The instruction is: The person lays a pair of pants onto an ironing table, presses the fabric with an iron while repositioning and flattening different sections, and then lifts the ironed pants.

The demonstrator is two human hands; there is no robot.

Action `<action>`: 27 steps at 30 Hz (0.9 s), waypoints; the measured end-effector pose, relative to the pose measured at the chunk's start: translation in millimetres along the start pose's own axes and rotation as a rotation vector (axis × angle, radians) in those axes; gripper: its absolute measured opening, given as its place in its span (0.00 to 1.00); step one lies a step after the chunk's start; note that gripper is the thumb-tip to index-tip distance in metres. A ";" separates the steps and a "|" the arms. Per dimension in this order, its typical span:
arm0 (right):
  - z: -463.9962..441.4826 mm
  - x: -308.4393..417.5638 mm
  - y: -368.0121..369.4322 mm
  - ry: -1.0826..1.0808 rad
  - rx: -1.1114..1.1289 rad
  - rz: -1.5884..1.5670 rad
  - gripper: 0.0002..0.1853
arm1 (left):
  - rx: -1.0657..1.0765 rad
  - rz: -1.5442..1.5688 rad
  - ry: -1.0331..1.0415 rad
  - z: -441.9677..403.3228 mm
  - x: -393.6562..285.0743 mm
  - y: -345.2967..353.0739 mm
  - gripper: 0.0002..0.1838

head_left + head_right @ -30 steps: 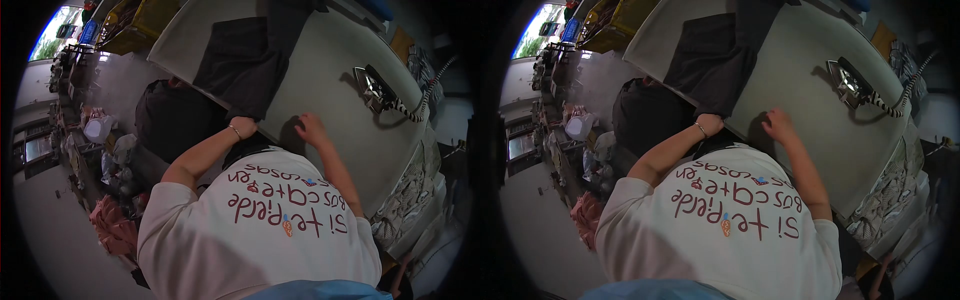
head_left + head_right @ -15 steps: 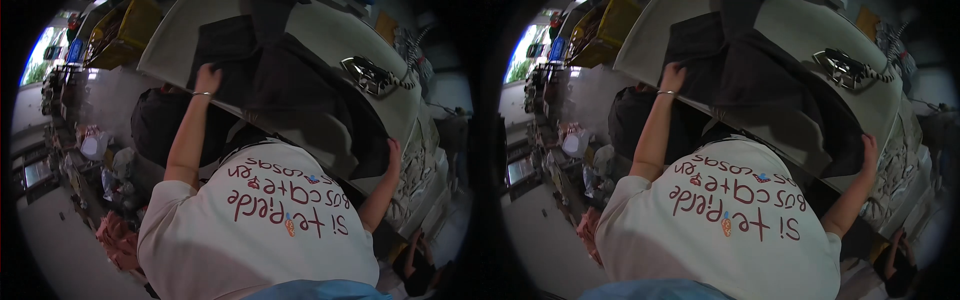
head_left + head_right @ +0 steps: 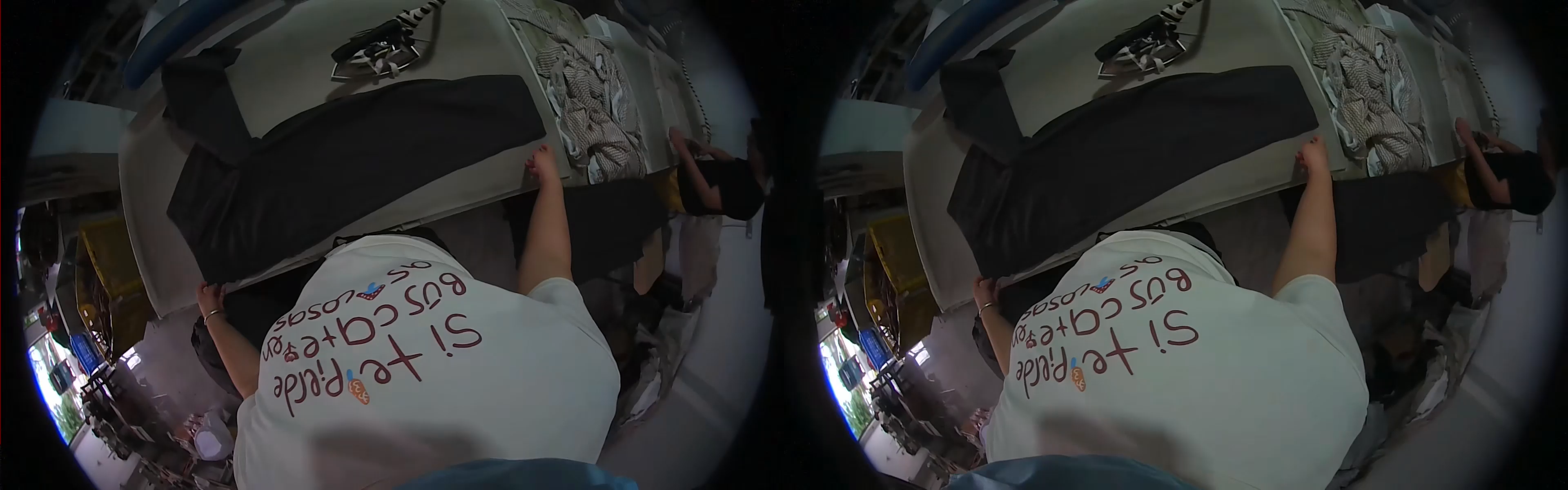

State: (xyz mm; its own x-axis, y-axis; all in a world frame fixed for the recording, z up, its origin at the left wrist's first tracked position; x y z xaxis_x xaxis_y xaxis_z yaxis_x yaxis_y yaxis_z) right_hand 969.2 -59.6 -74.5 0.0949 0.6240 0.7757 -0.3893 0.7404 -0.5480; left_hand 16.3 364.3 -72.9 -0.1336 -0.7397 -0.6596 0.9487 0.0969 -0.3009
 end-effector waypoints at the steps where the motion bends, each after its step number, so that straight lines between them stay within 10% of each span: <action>1: -1.2 8.9 -1.9 0.007 -0.011 -0.003 0.27 | 0.046 0.062 0.057 10.7 -12.2 9.8 0.21; 5: -59.2 24.0 -2.8 -0.216 -0.081 0.428 0.26 | 0.125 0.021 0.088 21.9 -38.7 49.1 0.18; 11: -86.2 50.9 13.7 -0.330 -0.030 0.932 0.24 | -0.026 -1.123 0.264 54.6 -87.4 111.6 0.17; 27: -169.0 -14.0 -7.3 -0.149 0.224 0.837 0.22 | -0.150 -0.853 0.447 62.7 -137.9 65.2 0.33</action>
State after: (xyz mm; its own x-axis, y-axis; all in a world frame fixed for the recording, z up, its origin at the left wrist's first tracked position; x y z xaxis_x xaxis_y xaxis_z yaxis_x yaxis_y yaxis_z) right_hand 1125.6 -31.5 -134.3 -0.4167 0.8893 0.1886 -0.4499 -0.0215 -0.8928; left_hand 114.6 430.8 41.6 -0.8849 -0.2825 -0.3704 0.4402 -0.2472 -0.8632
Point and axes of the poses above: each hand's wrist, its own z-axis away from the middle knuckle, its own y-axis out of the palm, x = y × z, the point moved 8 cm from there along -z, towards the middle knuckle, and after that the axes turned 12 degrees about -y, right-handed, at the moved point
